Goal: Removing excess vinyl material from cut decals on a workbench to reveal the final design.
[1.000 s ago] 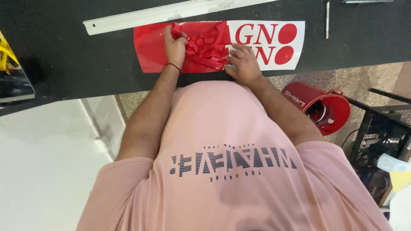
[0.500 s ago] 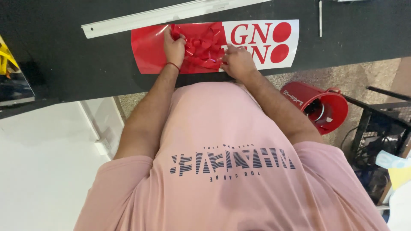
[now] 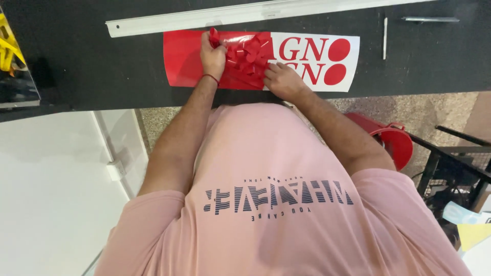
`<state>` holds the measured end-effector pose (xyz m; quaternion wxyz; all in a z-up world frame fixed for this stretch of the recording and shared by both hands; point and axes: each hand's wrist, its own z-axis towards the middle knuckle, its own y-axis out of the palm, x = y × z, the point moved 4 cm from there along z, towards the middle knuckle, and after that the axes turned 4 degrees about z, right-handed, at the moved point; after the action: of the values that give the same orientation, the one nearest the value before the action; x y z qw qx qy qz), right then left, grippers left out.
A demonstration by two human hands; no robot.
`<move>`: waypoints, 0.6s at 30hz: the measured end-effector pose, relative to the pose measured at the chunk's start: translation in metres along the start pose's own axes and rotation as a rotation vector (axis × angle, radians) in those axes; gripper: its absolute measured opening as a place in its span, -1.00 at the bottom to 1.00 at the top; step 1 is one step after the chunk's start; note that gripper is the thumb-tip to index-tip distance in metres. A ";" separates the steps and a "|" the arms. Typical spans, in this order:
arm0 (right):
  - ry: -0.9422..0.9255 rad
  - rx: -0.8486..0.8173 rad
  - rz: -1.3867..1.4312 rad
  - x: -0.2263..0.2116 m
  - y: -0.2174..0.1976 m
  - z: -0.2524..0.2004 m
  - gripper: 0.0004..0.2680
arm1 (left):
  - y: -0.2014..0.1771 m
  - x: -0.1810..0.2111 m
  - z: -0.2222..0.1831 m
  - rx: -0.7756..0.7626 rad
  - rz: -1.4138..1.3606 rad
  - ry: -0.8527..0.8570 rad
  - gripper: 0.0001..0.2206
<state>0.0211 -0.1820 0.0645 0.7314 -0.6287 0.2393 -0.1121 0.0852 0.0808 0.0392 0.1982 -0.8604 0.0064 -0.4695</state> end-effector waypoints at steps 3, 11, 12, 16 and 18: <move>-0.077 0.117 -0.056 0.005 0.018 0.001 -0.91 | 0.008 -0.036 0.029 0.061 -0.006 0.205 -0.77; -0.310 -0.225 -0.284 -0.011 -0.006 0.018 -0.93 | 0.009 -0.044 0.031 0.051 0.098 0.075 -0.81; -0.338 -0.275 -0.296 -0.010 -0.011 0.020 -0.91 | 0.011 -0.046 0.037 0.061 0.114 0.096 -0.82; -0.410 -0.159 -0.292 -0.004 0.013 0.016 -0.94 | 0.014 -0.059 0.042 0.061 0.118 0.126 -0.83; -0.481 -0.123 -0.290 0.000 0.013 0.022 -0.87 | 0.013 -0.056 0.041 0.063 0.080 0.188 -0.83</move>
<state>0.0301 -0.1607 0.0536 0.7041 -0.7079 -0.0272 -0.0486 0.0899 0.0935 -0.0303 0.2423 -0.8049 0.0445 -0.5398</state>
